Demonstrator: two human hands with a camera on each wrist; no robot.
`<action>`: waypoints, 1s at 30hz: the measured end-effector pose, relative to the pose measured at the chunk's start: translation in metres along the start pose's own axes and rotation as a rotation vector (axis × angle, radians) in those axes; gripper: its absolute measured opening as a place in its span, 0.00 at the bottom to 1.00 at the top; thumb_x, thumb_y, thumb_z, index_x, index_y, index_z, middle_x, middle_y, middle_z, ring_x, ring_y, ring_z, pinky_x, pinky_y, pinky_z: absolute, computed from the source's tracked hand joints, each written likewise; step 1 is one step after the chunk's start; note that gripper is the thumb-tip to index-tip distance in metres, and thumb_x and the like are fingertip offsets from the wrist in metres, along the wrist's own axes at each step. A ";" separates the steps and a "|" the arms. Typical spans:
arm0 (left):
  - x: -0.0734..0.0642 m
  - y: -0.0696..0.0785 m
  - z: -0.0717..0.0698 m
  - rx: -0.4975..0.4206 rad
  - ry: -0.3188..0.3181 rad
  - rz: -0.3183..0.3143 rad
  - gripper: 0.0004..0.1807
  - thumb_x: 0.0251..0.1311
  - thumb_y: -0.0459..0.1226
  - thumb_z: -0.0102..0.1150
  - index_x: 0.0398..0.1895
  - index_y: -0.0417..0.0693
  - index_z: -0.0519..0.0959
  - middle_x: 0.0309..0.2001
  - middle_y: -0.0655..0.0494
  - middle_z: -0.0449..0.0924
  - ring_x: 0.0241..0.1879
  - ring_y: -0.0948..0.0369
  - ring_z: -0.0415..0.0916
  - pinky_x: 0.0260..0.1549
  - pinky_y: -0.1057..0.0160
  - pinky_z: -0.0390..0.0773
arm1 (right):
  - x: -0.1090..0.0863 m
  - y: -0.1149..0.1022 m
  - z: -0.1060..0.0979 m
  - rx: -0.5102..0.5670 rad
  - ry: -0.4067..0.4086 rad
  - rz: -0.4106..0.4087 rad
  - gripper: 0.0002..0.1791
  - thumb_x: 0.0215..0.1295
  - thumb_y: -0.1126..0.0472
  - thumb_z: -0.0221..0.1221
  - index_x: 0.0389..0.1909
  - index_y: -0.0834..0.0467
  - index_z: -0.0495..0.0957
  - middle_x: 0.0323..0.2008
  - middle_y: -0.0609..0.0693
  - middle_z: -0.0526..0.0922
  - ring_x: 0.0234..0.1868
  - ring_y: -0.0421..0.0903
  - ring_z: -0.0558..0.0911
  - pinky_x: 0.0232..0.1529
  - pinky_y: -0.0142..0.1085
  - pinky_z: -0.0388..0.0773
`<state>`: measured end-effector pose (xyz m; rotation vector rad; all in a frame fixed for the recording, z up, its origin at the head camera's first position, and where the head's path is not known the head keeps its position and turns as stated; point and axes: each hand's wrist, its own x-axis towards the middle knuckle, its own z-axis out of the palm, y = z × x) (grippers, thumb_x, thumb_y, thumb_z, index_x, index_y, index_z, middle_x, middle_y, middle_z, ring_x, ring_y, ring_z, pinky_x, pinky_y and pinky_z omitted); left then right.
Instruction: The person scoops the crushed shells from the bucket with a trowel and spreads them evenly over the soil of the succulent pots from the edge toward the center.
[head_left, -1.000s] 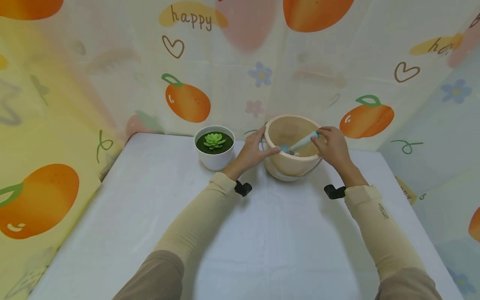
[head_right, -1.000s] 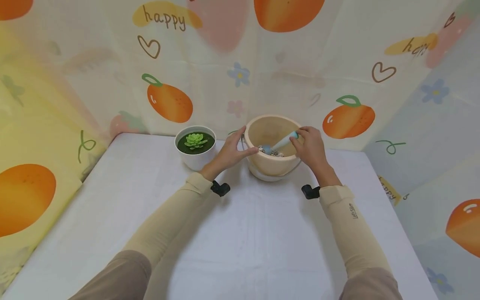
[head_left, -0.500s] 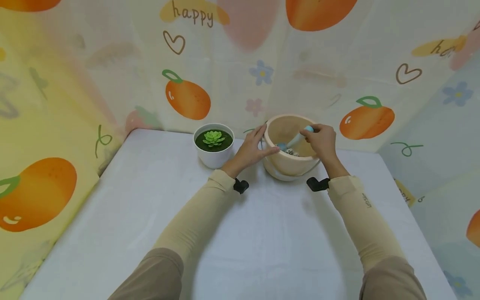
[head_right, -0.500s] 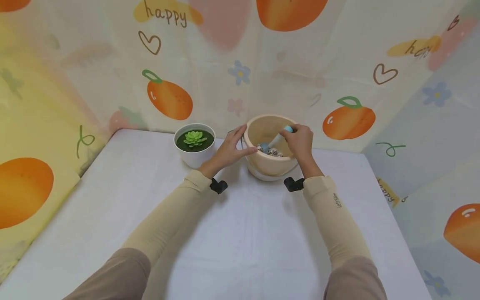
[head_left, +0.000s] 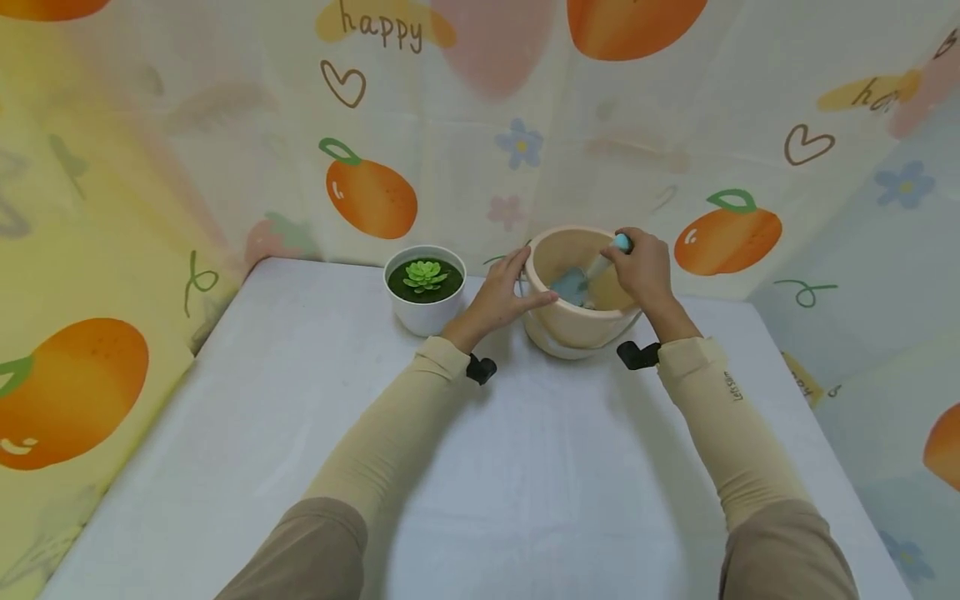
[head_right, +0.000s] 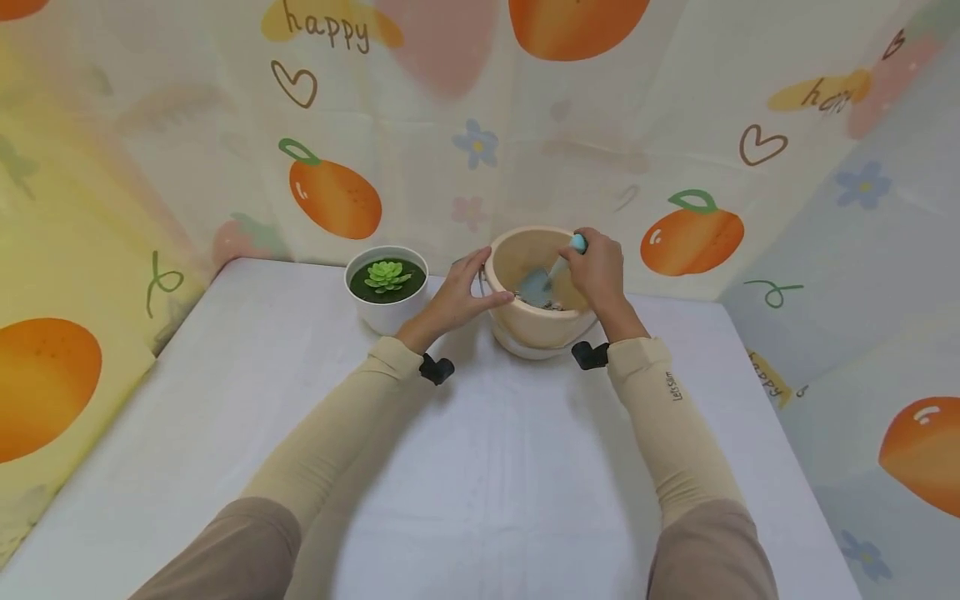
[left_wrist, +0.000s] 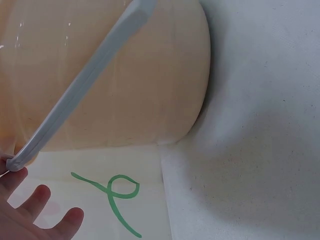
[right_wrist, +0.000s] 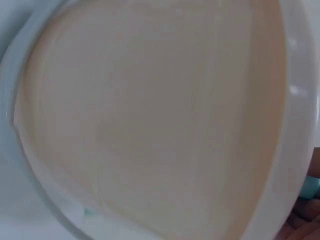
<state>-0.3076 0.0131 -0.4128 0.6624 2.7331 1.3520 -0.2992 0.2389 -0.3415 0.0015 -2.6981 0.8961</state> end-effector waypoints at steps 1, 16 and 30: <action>0.000 0.000 0.000 -0.003 0.000 0.000 0.54 0.54 0.58 0.64 0.78 0.55 0.47 0.78 0.52 0.48 0.77 0.50 0.45 0.71 0.45 0.57 | 0.001 0.000 -0.001 -0.026 -0.006 -0.019 0.22 0.68 0.60 0.58 0.57 0.69 0.75 0.50 0.68 0.81 0.46 0.61 0.78 0.52 0.51 0.76; 0.000 -0.004 0.002 -0.029 0.019 0.021 0.53 0.54 0.57 0.66 0.78 0.53 0.49 0.77 0.50 0.50 0.76 0.50 0.47 0.71 0.45 0.57 | 0.007 0.006 0.009 -0.050 -0.043 -0.022 0.19 0.70 0.59 0.55 0.52 0.71 0.72 0.38 0.67 0.78 0.37 0.59 0.75 0.42 0.49 0.73; 0.000 -0.005 0.004 -0.048 0.043 0.026 0.54 0.53 0.57 0.67 0.78 0.53 0.49 0.77 0.50 0.51 0.76 0.49 0.47 0.71 0.45 0.58 | 0.013 0.008 0.029 0.016 -0.024 -0.029 0.22 0.73 0.55 0.53 0.55 0.70 0.68 0.43 0.68 0.79 0.42 0.63 0.77 0.50 0.56 0.74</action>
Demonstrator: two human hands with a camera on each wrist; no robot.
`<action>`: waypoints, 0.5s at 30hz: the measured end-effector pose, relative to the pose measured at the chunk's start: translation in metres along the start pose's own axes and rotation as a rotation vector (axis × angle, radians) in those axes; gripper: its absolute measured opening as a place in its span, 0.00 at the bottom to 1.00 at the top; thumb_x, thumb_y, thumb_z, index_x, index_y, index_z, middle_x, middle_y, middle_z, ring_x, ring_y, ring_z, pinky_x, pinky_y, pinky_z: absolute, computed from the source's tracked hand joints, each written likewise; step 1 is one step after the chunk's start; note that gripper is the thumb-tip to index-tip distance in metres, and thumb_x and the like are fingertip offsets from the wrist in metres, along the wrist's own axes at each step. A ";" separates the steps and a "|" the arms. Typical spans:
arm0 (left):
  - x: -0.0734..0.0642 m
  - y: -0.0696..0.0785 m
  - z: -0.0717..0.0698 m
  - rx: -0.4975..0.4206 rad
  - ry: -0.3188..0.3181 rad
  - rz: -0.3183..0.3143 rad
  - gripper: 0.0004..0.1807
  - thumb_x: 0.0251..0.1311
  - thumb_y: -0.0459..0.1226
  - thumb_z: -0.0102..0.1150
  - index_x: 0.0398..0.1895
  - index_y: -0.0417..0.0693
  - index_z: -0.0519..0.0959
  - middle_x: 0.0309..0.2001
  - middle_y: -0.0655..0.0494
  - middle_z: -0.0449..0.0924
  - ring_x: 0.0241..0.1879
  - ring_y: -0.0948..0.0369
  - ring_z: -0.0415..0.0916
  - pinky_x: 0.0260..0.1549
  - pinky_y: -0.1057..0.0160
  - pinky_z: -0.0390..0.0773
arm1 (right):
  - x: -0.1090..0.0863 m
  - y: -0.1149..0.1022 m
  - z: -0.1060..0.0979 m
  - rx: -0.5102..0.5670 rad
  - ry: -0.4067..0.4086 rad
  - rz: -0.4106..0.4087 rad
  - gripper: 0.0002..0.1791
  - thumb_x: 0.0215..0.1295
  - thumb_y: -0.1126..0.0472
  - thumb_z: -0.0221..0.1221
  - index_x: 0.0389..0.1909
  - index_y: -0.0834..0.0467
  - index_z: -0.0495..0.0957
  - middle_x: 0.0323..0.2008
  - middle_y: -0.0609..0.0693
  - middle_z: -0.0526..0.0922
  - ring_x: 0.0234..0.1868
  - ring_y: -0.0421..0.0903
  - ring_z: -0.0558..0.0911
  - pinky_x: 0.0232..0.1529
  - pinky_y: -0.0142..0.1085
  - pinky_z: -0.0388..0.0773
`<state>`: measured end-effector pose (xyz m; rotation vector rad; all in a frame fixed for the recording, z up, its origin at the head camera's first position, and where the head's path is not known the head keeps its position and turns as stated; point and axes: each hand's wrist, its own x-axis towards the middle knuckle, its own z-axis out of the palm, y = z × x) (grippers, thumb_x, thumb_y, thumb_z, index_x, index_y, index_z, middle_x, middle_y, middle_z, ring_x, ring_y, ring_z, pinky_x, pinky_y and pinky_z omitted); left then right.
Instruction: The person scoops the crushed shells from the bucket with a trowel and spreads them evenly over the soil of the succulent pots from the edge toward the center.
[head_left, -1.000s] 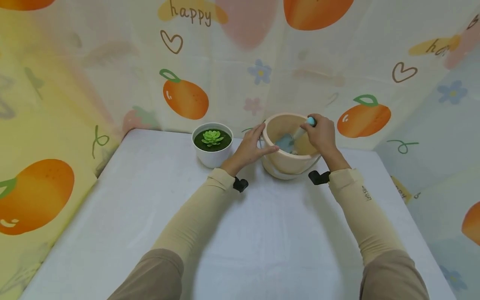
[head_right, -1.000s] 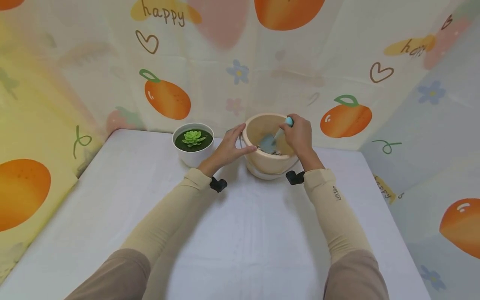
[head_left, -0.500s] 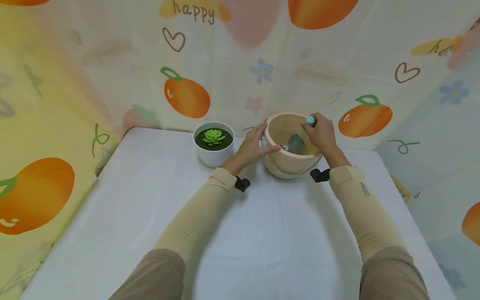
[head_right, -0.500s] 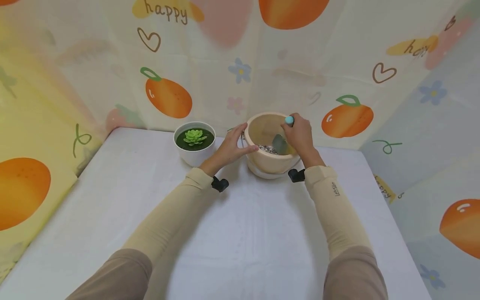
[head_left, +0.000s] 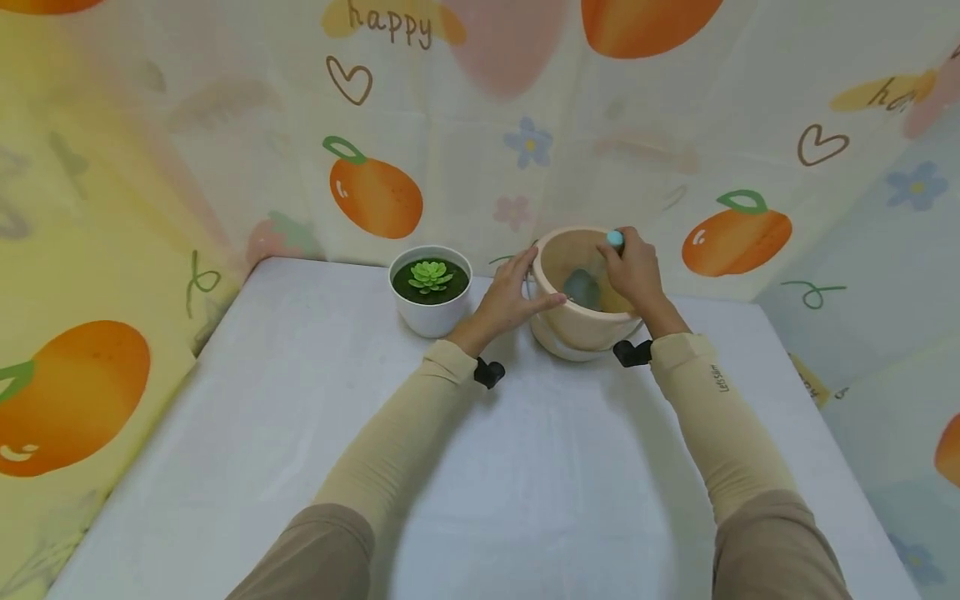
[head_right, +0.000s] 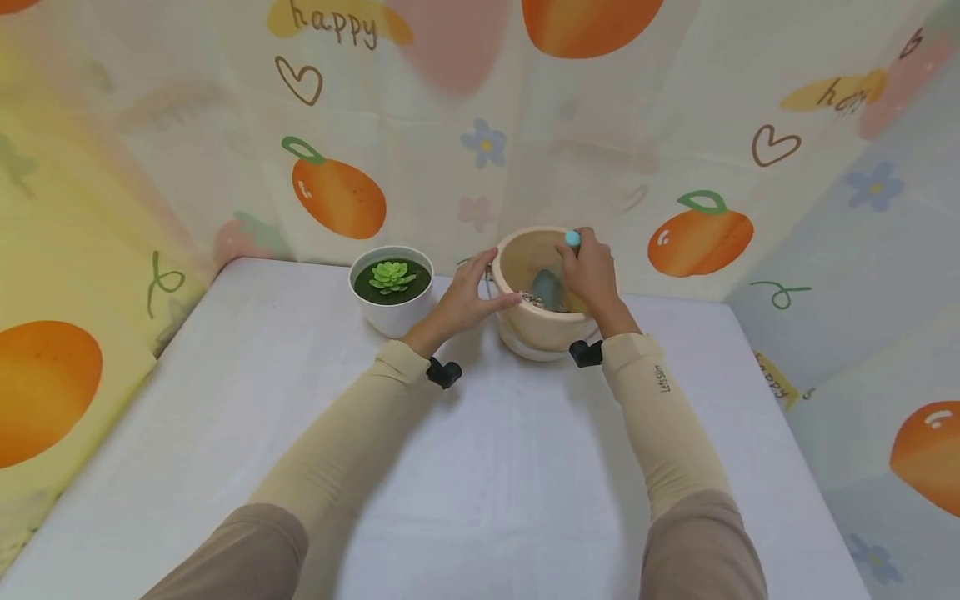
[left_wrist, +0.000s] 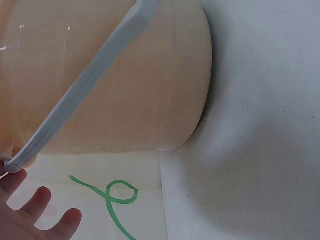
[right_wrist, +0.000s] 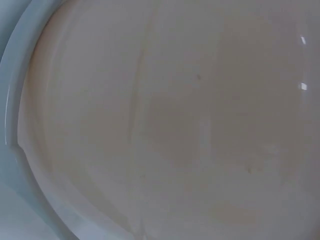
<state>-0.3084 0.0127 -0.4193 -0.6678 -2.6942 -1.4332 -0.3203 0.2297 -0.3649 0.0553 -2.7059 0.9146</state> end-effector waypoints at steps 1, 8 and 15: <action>0.000 0.000 0.000 0.002 0.002 0.000 0.54 0.53 0.57 0.67 0.78 0.53 0.49 0.77 0.50 0.51 0.76 0.49 0.47 0.71 0.45 0.58 | 0.000 0.001 0.000 0.011 -0.007 -0.005 0.22 0.73 0.55 0.53 0.55 0.71 0.69 0.42 0.68 0.79 0.42 0.62 0.78 0.50 0.55 0.74; -0.001 0.002 -0.001 0.005 -0.011 -0.007 0.54 0.55 0.56 0.66 0.78 0.53 0.48 0.77 0.50 0.50 0.76 0.49 0.47 0.71 0.45 0.57 | 0.001 0.003 -0.002 0.105 -0.075 -0.007 0.24 0.74 0.52 0.51 0.55 0.70 0.69 0.44 0.68 0.80 0.44 0.63 0.83 0.46 0.46 0.78; 0.000 0.002 0.000 0.008 -0.015 -0.009 0.53 0.55 0.56 0.66 0.78 0.53 0.48 0.77 0.49 0.50 0.76 0.49 0.47 0.71 0.44 0.58 | 0.002 0.004 -0.005 0.219 -0.149 0.018 0.23 0.75 0.53 0.50 0.55 0.71 0.69 0.47 0.68 0.79 0.45 0.61 0.84 0.46 0.38 0.83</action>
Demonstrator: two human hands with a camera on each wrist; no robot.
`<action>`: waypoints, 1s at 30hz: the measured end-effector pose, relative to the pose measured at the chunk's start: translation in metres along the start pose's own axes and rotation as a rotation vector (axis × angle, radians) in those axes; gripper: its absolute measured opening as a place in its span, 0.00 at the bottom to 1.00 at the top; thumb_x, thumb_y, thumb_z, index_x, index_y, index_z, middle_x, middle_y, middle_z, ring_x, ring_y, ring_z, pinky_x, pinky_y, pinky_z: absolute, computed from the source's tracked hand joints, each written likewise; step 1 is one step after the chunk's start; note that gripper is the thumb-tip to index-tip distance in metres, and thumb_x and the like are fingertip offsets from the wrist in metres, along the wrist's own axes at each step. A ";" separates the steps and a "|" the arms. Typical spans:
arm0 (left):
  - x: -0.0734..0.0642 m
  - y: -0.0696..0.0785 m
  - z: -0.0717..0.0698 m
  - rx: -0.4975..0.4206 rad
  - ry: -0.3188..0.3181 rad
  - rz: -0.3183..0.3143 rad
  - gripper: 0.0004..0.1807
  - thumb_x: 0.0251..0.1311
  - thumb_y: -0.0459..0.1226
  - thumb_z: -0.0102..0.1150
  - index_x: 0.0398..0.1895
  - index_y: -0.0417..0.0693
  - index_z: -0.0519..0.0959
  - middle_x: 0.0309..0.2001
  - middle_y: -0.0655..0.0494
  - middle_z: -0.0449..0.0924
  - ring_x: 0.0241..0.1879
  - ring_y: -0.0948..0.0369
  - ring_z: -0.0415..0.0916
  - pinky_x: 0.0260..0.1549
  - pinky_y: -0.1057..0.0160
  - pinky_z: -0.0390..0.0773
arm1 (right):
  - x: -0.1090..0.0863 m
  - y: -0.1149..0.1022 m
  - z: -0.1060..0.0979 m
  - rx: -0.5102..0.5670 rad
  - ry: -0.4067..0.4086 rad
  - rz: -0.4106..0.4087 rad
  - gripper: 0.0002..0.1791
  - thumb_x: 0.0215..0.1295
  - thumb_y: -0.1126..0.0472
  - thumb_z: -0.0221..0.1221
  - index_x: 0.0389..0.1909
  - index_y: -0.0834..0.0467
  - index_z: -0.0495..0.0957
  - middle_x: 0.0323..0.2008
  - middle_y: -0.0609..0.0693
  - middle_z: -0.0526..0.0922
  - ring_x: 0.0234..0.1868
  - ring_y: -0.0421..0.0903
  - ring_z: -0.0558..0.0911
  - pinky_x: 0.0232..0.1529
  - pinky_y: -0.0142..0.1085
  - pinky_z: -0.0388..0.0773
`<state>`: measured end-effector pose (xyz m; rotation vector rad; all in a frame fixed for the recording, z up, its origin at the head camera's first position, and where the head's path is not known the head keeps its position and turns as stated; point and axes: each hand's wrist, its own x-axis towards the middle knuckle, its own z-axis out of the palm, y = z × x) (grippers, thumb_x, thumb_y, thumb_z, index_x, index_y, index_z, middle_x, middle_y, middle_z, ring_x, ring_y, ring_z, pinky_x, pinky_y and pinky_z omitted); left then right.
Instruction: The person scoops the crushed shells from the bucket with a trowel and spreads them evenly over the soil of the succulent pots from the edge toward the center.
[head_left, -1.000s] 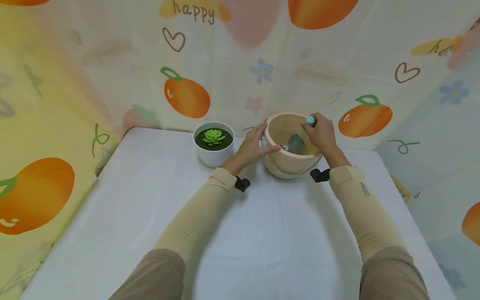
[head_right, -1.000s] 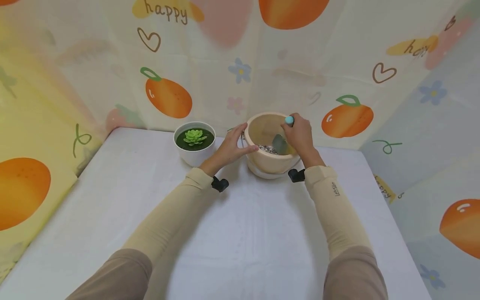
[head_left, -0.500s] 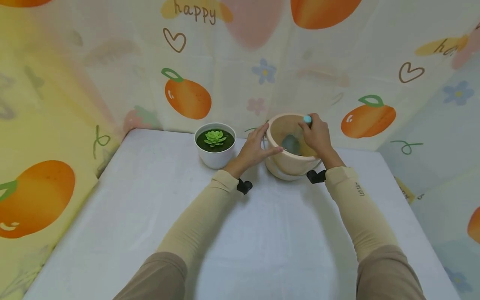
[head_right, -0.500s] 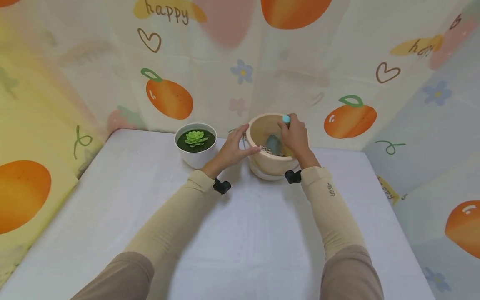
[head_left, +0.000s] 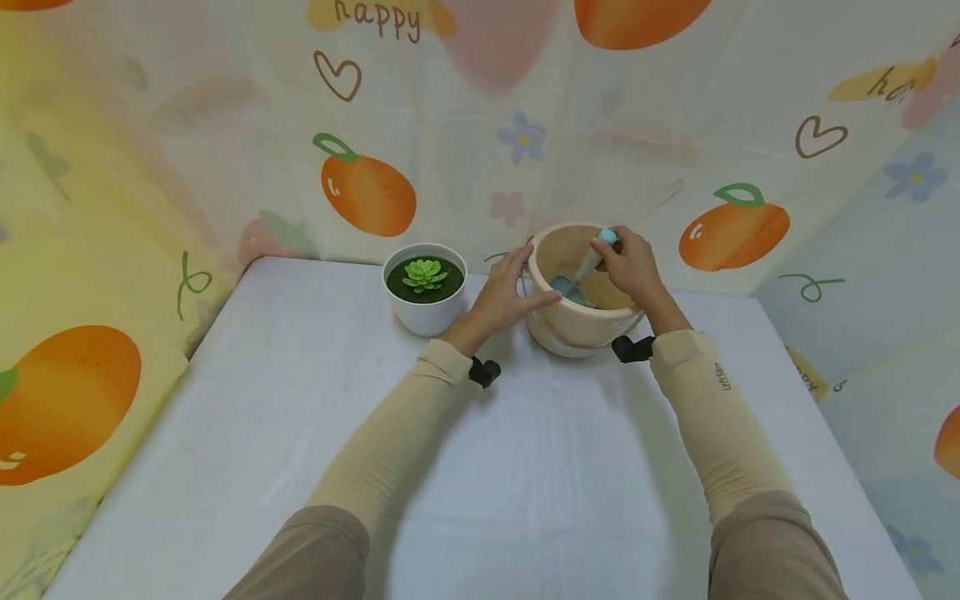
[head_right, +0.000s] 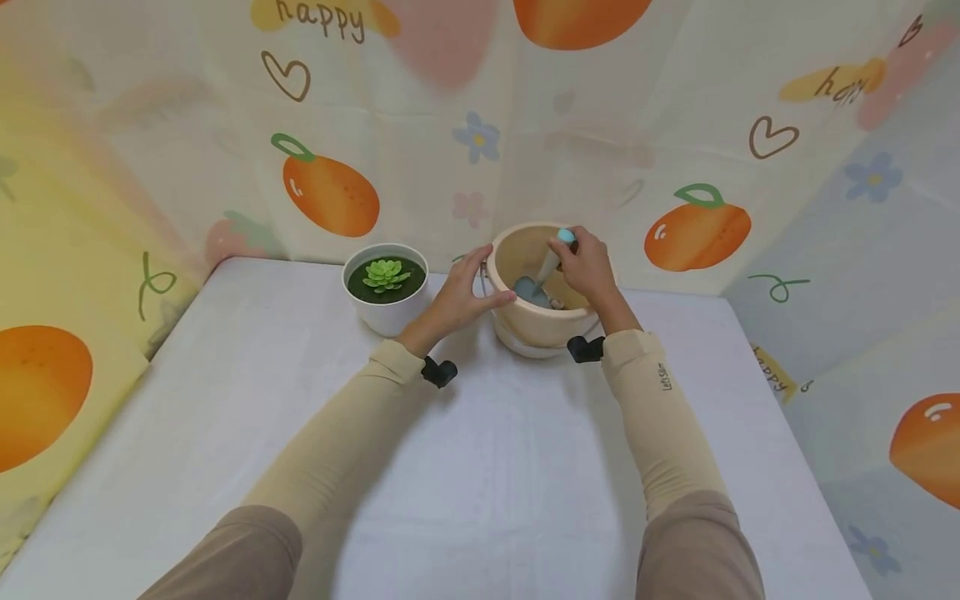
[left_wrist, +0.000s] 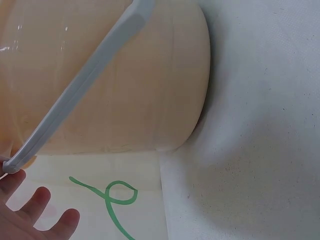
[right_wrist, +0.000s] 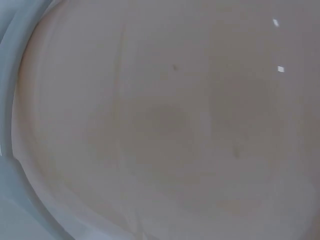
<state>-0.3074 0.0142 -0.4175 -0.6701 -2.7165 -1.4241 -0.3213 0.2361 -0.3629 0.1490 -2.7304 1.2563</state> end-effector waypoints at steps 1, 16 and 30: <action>0.000 0.000 0.000 0.000 0.000 -0.001 0.53 0.55 0.55 0.66 0.78 0.53 0.48 0.77 0.49 0.50 0.76 0.49 0.47 0.71 0.44 0.58 | 0.000 0.000 0.000 0.020 -0.011 0.008 0.23 0.74 0.53 0.50 0.55 0.71 0.70 0.47 0.68 0.79 0.44 0.59 0.85 0.46 0.37 0.83; 0.001 -0.001 -0.001 0.015 -0.006 -0.005 0.53 0.55 0.56 0.66 0.78 0.53 0.48 0.77 0.50 0.50 0.76 0.50 0.47 0.71 0.46 0.58 | 0.001 0.000 -0.003 0.238 -0.044 0.158 0.23 0.74 0.54 0.51 0.54 0.71 0.69 0.37 0.54 0.80 0.28 0.38 0.83 0.41 0.34 0.84; 0.001 0.000 -0.001 -0.007 -0.002 -0.020 0.53 0.54 0.56 0.67 0.78 0.54 0.49 0.77 0.52 0.50 0.76 0.51 0.48 0.71 0.46 0.58 | 0.002 0.000 -0.008 0.385 0.046 0.292 0.24 0.74 0.53 0.49 0.55 0.71 0.67 0.27 0.45 0.77 0.22 0.35 0.81 0.29 0.29 0.83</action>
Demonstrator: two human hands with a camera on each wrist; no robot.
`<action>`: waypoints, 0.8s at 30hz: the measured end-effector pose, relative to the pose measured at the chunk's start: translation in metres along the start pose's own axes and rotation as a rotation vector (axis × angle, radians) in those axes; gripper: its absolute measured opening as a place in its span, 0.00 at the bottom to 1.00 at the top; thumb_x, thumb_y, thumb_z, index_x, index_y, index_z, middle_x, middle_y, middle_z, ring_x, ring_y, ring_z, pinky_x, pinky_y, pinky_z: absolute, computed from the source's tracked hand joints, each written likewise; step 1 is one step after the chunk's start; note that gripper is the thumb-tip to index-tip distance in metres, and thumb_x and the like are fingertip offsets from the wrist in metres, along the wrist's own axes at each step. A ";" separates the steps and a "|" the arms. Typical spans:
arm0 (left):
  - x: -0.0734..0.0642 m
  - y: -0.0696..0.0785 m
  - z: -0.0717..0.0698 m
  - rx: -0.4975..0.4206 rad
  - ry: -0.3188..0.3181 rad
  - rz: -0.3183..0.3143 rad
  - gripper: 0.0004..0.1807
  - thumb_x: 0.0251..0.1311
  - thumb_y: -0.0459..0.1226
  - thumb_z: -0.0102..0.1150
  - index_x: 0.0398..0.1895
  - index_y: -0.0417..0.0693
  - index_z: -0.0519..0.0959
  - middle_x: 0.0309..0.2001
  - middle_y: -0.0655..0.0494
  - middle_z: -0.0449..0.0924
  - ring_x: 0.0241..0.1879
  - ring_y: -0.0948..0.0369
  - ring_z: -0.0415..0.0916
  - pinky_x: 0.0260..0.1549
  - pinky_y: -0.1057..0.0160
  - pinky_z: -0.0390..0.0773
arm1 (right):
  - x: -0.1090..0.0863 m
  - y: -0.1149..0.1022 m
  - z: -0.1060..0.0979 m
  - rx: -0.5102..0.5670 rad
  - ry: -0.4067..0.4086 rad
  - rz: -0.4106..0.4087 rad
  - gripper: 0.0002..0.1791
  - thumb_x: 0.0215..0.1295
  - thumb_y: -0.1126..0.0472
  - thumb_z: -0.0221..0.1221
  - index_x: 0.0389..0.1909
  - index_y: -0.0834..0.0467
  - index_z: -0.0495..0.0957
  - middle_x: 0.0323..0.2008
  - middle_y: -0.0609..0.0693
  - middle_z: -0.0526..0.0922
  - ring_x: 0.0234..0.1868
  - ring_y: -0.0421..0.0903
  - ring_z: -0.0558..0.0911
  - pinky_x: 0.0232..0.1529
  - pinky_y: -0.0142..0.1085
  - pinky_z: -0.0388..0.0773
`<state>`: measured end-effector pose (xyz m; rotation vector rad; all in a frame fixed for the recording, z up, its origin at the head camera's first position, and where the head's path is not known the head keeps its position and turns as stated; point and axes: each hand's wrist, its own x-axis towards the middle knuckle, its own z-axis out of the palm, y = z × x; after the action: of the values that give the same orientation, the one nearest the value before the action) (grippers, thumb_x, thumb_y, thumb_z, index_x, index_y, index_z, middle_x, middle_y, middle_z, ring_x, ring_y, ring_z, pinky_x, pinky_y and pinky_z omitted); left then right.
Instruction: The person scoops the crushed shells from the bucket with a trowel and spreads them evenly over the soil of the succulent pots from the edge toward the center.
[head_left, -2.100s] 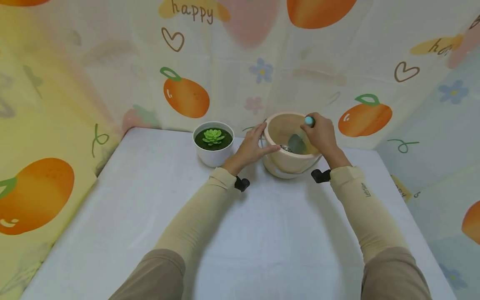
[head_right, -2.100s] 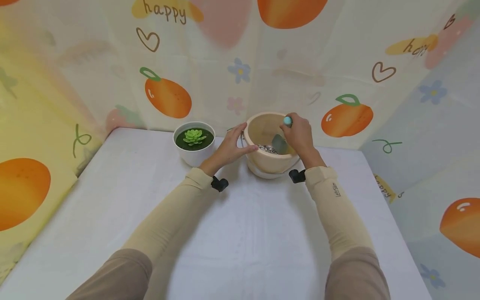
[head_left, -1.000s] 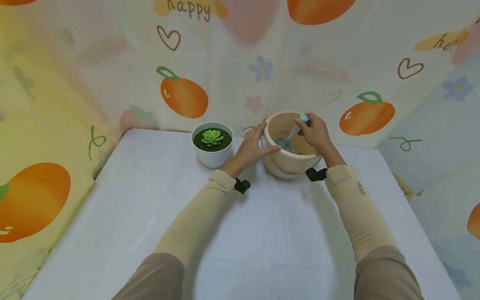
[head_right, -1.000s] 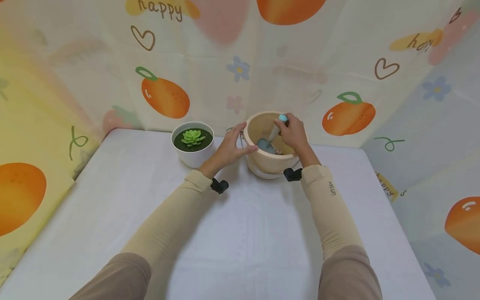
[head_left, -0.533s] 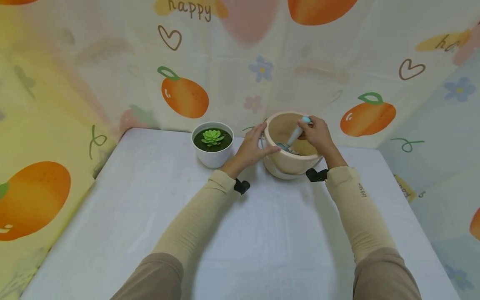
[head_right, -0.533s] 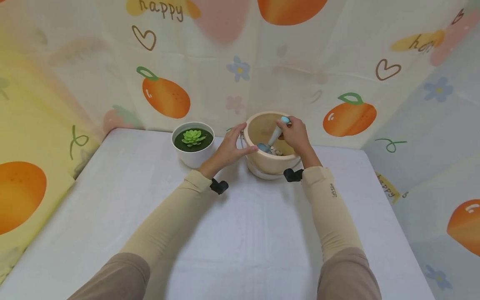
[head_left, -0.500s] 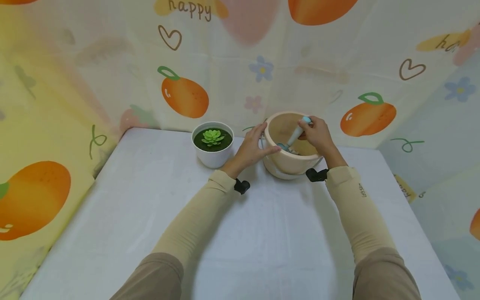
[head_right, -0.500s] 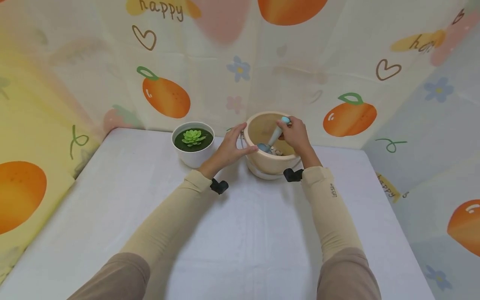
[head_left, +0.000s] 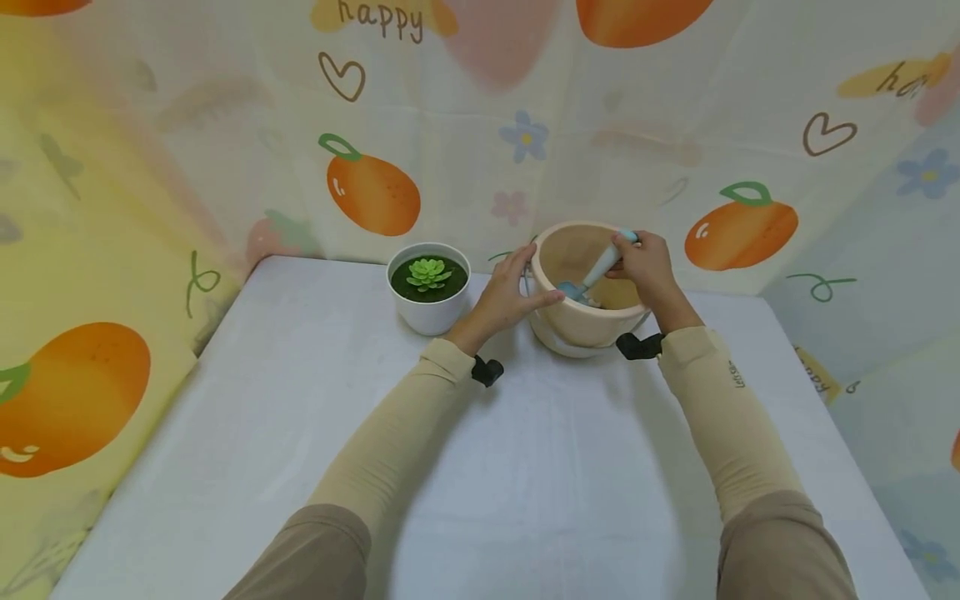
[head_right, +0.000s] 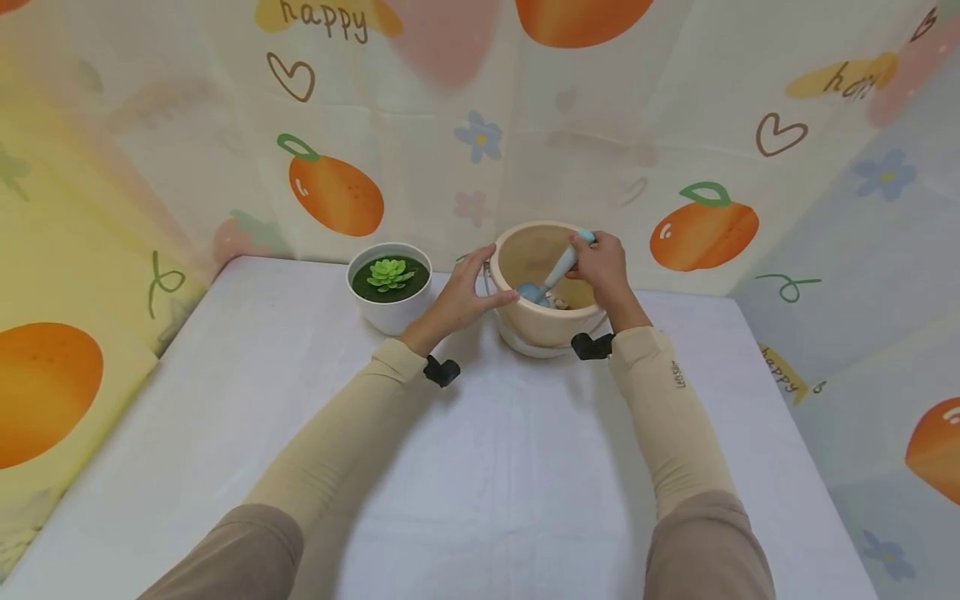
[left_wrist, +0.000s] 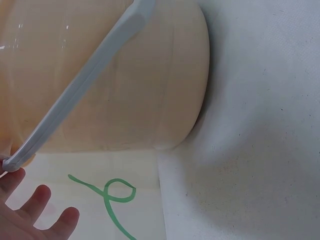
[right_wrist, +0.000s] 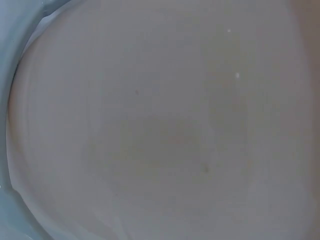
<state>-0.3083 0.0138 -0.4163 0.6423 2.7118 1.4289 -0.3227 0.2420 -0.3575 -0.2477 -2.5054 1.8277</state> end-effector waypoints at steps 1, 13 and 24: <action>0.000 0.000 0.000 -0.003 -0.001 -0.002 0.53 0.54 0.56 0.67 0.78 0.54 0.49 0.77 0.52 0.50 0.76 0.51 0.48 0.71 0.47 0.58 | 0.000 -0.001 -0.001 -0.003 0.006 0.012 0.24 0.74 0.52 0.49 0.56 0.71 0.67 0.27 0.46 0.77 0.22 0.35 0.82 0.29 0.29 0.83; 0.001 0.005 0.003 0.004 -0.007 0.013 0.52 0.55 0.55 0.67 0.78 0.54 0.50 0.77 0.52 0.51 0.76 0.52 0.48 0.71 0.48 0.58 | -0.003 -0.010 -0.012 0.047 0.058 0.152 0.30 0.75 0.49 0.47 0.65 0.69 0.64 0.28 0.47 0.77 0.21 0.35 0.83 0.29 0.28 0.82; -0.001 0.001 0.000 0.004 0.002 -0.009 0.52 0.55 0.56 0.67 0.78 0.54 0.49 0.78 0.54 0.50 0.76 0.52 0.48 0.72 0.48 0.58 | -0.004 -0.014 -0.022 0.274 0.027 0.175 0.33 0.74 0.50 0.47 0.67 0.71 0.58 0.20 0.47 0.80 0.22 0.38 0.85 0.30 0.31 0.84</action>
<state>-0.3067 0.0140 -0.4157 0.6281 2.7164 1.4231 -0.3181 0.2580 -0.3372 -0.4894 -2.2421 2.1872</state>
